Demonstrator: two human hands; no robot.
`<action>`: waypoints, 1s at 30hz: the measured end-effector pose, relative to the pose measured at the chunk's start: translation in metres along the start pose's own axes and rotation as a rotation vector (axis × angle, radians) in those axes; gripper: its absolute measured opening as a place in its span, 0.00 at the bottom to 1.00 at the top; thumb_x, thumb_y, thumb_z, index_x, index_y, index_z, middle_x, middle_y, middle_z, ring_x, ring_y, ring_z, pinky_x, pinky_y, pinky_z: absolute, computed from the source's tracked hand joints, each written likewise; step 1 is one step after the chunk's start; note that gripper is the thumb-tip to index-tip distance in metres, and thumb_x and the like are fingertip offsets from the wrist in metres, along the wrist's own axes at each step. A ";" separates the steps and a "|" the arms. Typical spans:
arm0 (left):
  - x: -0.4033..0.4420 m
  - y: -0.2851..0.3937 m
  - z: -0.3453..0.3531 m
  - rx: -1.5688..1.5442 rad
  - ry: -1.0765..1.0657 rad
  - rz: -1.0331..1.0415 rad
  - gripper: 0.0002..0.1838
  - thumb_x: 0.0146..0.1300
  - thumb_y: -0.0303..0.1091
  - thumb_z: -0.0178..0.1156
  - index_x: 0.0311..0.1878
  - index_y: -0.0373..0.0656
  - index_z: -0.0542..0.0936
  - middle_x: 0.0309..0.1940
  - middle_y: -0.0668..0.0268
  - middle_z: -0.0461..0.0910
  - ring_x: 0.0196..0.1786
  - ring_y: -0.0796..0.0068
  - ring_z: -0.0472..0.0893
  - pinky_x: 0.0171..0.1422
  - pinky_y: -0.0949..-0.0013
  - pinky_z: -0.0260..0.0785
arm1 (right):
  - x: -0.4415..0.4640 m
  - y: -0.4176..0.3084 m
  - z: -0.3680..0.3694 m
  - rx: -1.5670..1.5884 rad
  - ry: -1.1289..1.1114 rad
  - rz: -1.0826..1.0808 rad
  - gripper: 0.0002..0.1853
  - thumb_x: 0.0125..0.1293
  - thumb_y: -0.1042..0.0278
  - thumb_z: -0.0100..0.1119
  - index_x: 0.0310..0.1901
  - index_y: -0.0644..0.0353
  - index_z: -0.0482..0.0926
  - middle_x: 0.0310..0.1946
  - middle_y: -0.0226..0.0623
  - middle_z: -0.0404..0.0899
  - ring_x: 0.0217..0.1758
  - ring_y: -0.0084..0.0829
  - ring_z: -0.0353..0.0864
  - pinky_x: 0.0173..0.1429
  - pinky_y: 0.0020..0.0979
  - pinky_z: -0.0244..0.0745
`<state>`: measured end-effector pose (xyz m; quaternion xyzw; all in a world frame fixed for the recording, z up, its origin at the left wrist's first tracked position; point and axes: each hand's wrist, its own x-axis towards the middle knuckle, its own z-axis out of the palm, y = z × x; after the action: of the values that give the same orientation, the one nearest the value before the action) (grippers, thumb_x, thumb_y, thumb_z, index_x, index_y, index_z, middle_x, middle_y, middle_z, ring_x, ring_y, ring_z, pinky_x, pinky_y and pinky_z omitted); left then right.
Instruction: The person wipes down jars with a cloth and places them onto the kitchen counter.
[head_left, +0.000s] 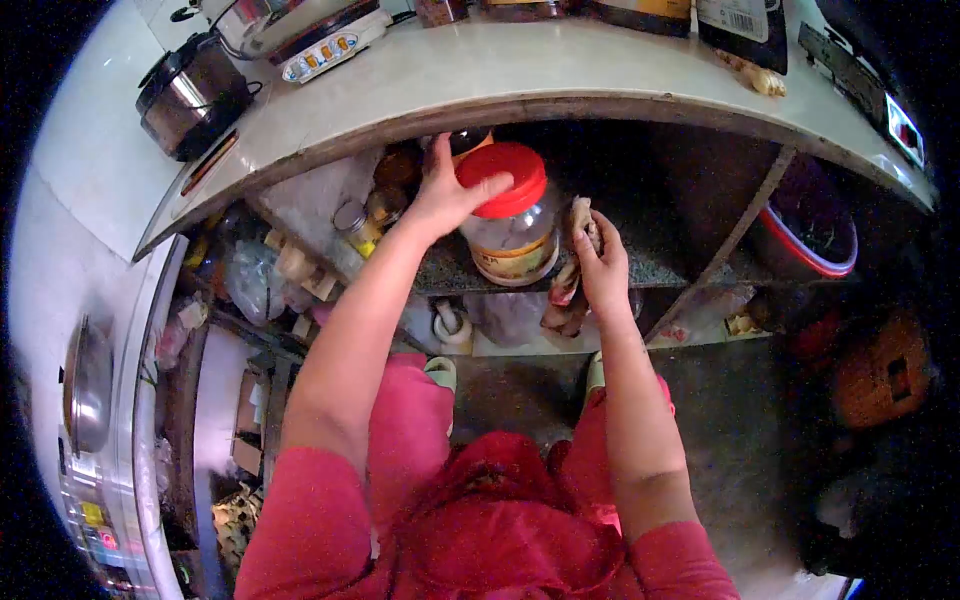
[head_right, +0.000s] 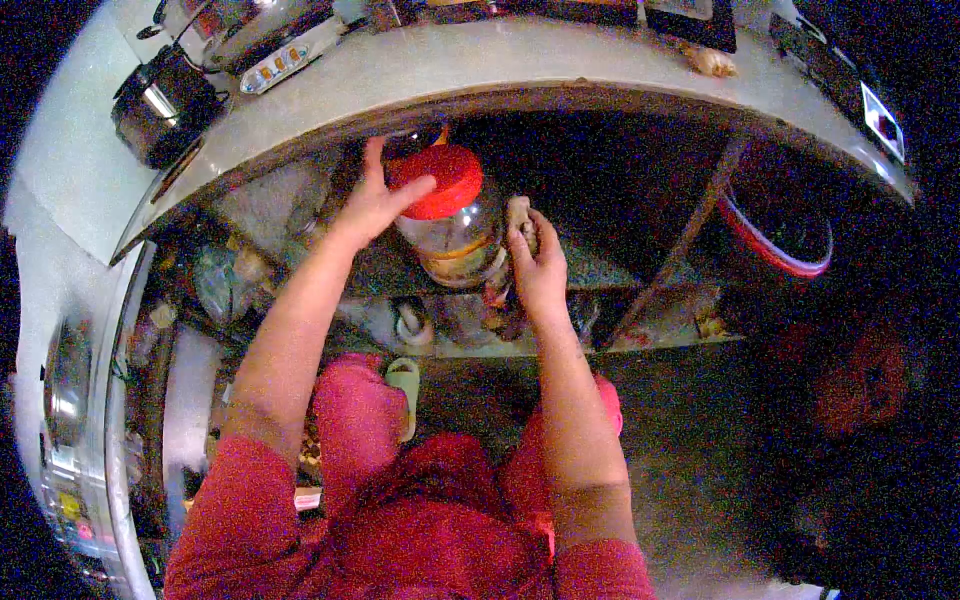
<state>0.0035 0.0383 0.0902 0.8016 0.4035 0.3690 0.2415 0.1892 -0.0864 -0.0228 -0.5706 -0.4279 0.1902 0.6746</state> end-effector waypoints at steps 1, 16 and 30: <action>0.011 0.009 -0.002 -0.017 -0.039 -0.065 0.53 0.56 0.61 0.64 0.74 0.41 0.50 0.70 0.47 0.59 0.72 0.53 0.61 0.75 0.60 0.51 | 0.000 -0.004 0.000 0.037 0.005 0.007 0.23 0.69 0.65 0.58 0.62 0.65 0.70 0.53 0.38 0.77 0.55 0.27 0.75 0.61 0.27 0.68; -0.002 0.025 0.042 -0.047 0.083 0.222 0.25 0.73 0.51 0.44 0.51 0.42 0.82 0.44 0.51 0.82 0.50 0.51 0.81 0.55 0.58 0.71 | 0.023 -0.024 0.001 0.021 0.104 -0.368 0.22 0.66 0.72 0.59 0.61 0.60 0.72 0.59 0.43 0.72 0.64 0.39 0.70 0.68 0.35 0.63; 0.013 0.020 0.063 0.048 0.128 0.095 0.26 0.70 0.51 0.47 0.32 0.37 0.81 0.31 0.46 0.81 0.39 0.42 0.79 0.47 0.48 0.70 | 0.008 -0.048 -0.010 -0.186 0.054 -0.490 0.19 0.48 0.73 0.56 0.45 0.63 0.76 0.48 0.48 0.73 0.52 0.48 0.74 0.58 0.41 0.71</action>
<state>0.0677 0.0322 0.0711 0.8001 0.3883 0.4209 0.1783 0.1910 -0.0995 0.0248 -0.5144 -0.5507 -0.0343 0.6565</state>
